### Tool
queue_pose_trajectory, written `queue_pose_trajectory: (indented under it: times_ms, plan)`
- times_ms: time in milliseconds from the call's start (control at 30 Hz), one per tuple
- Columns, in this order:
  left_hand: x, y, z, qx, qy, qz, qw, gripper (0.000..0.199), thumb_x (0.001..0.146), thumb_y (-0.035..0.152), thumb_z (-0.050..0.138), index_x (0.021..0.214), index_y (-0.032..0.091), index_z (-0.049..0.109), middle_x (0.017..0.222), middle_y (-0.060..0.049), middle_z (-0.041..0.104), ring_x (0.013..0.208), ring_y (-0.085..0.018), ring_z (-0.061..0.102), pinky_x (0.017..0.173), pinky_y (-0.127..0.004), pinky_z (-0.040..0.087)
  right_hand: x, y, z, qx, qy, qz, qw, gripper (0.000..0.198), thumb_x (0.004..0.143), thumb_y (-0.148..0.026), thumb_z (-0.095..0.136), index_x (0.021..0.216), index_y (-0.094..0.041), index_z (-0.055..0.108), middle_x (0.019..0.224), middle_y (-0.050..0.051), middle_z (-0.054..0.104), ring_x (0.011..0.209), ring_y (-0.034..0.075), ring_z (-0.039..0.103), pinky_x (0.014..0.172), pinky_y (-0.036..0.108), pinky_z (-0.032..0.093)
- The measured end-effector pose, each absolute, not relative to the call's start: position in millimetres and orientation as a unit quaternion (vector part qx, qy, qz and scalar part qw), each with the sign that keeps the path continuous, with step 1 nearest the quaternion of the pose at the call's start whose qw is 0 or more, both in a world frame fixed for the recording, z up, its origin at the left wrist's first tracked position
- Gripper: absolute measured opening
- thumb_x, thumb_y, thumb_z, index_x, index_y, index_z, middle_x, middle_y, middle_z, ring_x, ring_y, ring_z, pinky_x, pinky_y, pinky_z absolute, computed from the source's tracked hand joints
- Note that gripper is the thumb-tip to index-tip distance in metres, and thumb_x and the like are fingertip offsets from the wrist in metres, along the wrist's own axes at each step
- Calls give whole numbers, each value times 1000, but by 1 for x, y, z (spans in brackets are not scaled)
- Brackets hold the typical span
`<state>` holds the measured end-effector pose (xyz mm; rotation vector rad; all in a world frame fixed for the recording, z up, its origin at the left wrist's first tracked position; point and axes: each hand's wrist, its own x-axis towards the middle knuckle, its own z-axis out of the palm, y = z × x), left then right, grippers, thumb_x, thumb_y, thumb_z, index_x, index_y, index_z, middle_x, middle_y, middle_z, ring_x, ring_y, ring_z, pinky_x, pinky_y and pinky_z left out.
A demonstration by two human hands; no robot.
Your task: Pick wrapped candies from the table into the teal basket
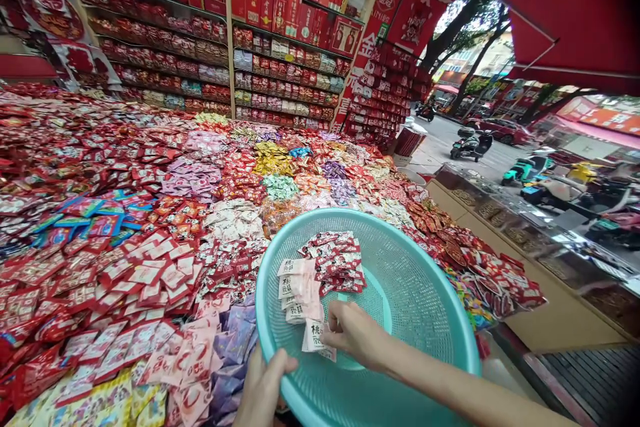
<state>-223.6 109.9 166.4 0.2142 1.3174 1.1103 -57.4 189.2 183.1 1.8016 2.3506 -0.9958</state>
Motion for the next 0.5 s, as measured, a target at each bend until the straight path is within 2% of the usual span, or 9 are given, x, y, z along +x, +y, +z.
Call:
queue_pose_trajectory:
  times_ms: [167,300,367,500]
  plan:
    - [-234,118,165,65,589,515,619,32,58,28,66,87,19,55,66,0,59,58,-18,53,50,-29,39,-65,205,196,564,764,-311,39,12,76,-23,70,78,-18,59,85,4,66,79,17,58,61,23,33]
    - [-258,127,161,64,583,545,599,27,61,28,67,84,18,56,70,0,61,64,-18,55,56,-29,44,-76,215,210,533,797,-286,8,15,81,-30,69,86,-18,62,95,7,68,90,21,61,71,27,40]
    - [-276,133,157,61,576,563,589,26,61,26,69,83,18,57,73,0,62,67,-17,56,57,-28,45,-79,222,220,521,808,-272,-47,12,84,-30,65,88,-19,62,92,6,69,87,21,62,73,29,42]
    - [-321,146,147,64,580,595,553,29,54,27,76,75,17,59,73,0,62,65,-16,54,53,-25,47,-81,236,239,470,798,-272,-261,13,89,-31,56,86,-20,61,88,4,69,81,17,63,74,30,48]
